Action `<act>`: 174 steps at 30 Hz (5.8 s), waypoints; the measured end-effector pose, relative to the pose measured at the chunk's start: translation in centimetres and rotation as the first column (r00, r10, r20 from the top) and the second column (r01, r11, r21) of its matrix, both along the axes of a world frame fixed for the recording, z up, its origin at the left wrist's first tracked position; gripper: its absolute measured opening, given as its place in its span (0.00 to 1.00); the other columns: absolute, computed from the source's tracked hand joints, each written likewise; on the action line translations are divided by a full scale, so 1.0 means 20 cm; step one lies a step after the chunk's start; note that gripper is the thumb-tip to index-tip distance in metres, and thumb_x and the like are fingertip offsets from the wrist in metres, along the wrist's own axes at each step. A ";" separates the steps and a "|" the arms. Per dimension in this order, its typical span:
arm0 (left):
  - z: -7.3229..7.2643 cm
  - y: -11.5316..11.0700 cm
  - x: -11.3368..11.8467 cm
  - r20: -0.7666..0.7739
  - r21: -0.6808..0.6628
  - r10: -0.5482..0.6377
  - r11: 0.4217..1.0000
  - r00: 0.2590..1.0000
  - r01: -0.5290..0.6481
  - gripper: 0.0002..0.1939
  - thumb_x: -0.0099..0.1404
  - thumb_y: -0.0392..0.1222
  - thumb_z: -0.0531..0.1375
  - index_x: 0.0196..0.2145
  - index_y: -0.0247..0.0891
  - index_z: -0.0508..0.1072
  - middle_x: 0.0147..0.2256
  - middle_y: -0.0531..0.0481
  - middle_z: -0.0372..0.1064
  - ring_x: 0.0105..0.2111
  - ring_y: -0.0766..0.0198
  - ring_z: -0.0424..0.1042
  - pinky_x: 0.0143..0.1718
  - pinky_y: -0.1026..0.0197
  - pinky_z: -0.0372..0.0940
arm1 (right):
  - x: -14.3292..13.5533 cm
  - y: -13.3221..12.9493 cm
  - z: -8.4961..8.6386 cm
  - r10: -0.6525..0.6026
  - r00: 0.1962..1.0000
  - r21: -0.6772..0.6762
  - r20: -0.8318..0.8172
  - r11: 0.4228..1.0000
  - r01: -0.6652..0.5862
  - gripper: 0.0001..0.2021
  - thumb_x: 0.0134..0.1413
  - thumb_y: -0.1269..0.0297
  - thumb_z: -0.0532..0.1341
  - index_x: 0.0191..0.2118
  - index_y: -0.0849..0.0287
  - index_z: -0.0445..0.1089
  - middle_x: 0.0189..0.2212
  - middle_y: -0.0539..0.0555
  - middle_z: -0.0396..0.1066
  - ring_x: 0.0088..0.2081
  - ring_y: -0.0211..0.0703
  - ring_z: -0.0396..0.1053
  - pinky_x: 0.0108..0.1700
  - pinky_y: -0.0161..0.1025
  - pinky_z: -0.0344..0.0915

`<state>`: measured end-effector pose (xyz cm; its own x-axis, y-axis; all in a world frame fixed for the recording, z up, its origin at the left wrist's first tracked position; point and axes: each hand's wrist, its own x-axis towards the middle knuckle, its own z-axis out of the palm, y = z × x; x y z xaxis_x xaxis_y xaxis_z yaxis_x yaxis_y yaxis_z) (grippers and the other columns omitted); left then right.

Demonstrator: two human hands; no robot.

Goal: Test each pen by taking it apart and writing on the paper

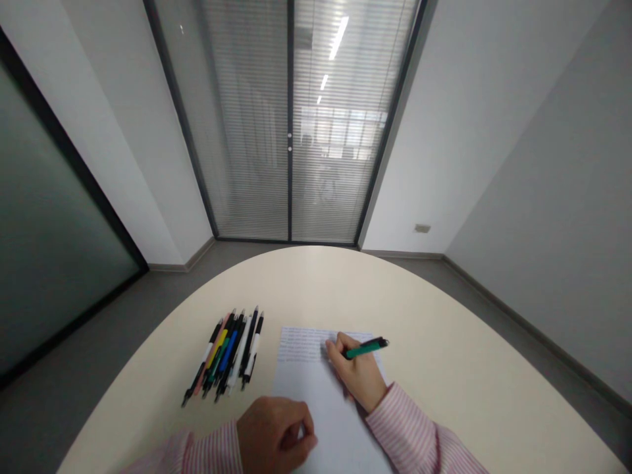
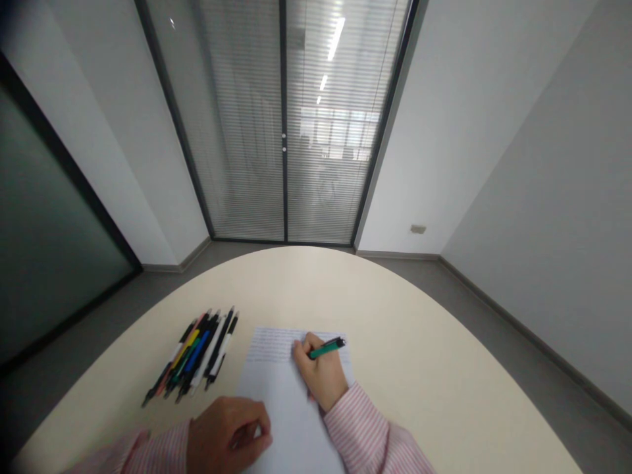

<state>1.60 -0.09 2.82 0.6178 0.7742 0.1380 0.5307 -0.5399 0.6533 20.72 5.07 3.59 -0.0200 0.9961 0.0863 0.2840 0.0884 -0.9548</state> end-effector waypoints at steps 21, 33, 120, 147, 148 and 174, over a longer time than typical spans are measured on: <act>0.02 -0.01 0.00 -0.027 -0.005 -0.011 1.000 1.000 0.011 0.02 0.56 0.35 0.59 0.26 0.37 0.73 0.16 0.58 0.62 0.17 0.70 0.61 0.21 0.69 0.55 | 0.00 -0.01 -0.01 0.070 0.994 -0.044 0.084 0.997 -0.067 0.14 0.56 0.57 0.53 0.22 0.55 0.52 0.13 0.40 0.55 0.07 0.29 0.56 0.08 0.24 0.42; 0.04 -0.02 0.00 -0.047 -0.016 -0.009 1.000 0.999 0.008 0.02 0.56 0.36 0.60 0.27 0.37 0.73 0.17 0.58 0.62 0.18 0.69 0.62 0.23 0.69 0.55 | 0.00 -0.02 0.01 0.078 0.989 -0.011 0.127 0.997 -0.077 0.14 0.54 0.59 0.54 0.21 0.55 0.52 0.13 0.39 0.50 0.07 0.29 0.56 0.08 0.25 0.37; 0.03 -0.02 0.00 -0.016 0.023 -0.004 1.000 1.000 0.004 0.02 0.55 0.34 0.58 0.26 0.37 0.72 0.17 0.58 0.61 0.17 0.70 0.60 0.21 0.69 0.54 | 0.16 0.03 0.09 -0.050 0.323 -0.129 -0.945 0.965 -0.227 0.27 0.54 0.40 0.47 0.15 0.54 0.47 0.12 0.39 0.36 0.15 0.35 0.32 0.18 0.32 0.47; -0.02 0.00 0.00 -0.013 0.025 0.002 1.000 1.000 -0.001 0.02 0.54 0.34 0.59 0.26 0.37 0.72 0.16 0.59 0.58 0.17 0.70 0.61 0.22 0.69 0.54 | 0.57 -0.27 0.03 -0.545 0.784 -0.081 -0.297 0.832 0.548 0.17 0.33 0.55 0.72 0.31 0.60 0.75 0.28 0.52 0.78 0.29 0.42 0.74 0.29 0.31 0.71; -0.01 -0.01 0.00 -0.017 0.027 0.002 1.000 1.000 -0.001 0.02 0.55 0.34 0.59 0.26 0.37 0.72 0.17 0.59 0.59 0.17 0.70 0.61 0.22 0.69 0.54 | 0.57 -0.27 0.01 -0.562 0.812 0.012 -0.157 0.821 0.571 0.16 0.33 0.53 0.70 0.29 0.59 0.74 0.28 0.52 0.78 0.29 0.44 0.74 0.30 0.33 0.71; -0.03 0.00 0.00 0.003 0.032 -0.034 0.999 0.999 0.034 0.02 0.53 0.33 0.61 0.26 0.37 0.72 0.16 0.60 0.58 0.17 0.71 0.61 0.22 0.70 0.53 | 0.48 -0.27 -0.01 -0.481 0.667 0.619 0.570 0.784 0.036 0.10 0.62 0.59 0.52 0.40 0.57 0.68 0.34 0.57 0.68 0.36 0.50 0.68 0.39 0.46 0.67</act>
<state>1.54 0.01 2.27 0.6434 0.7477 0.1645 0.5093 -0.5784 0.6372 30.26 -0.31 3.39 -0.0414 0.7569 0.6522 0.9033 0.3074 -0.2994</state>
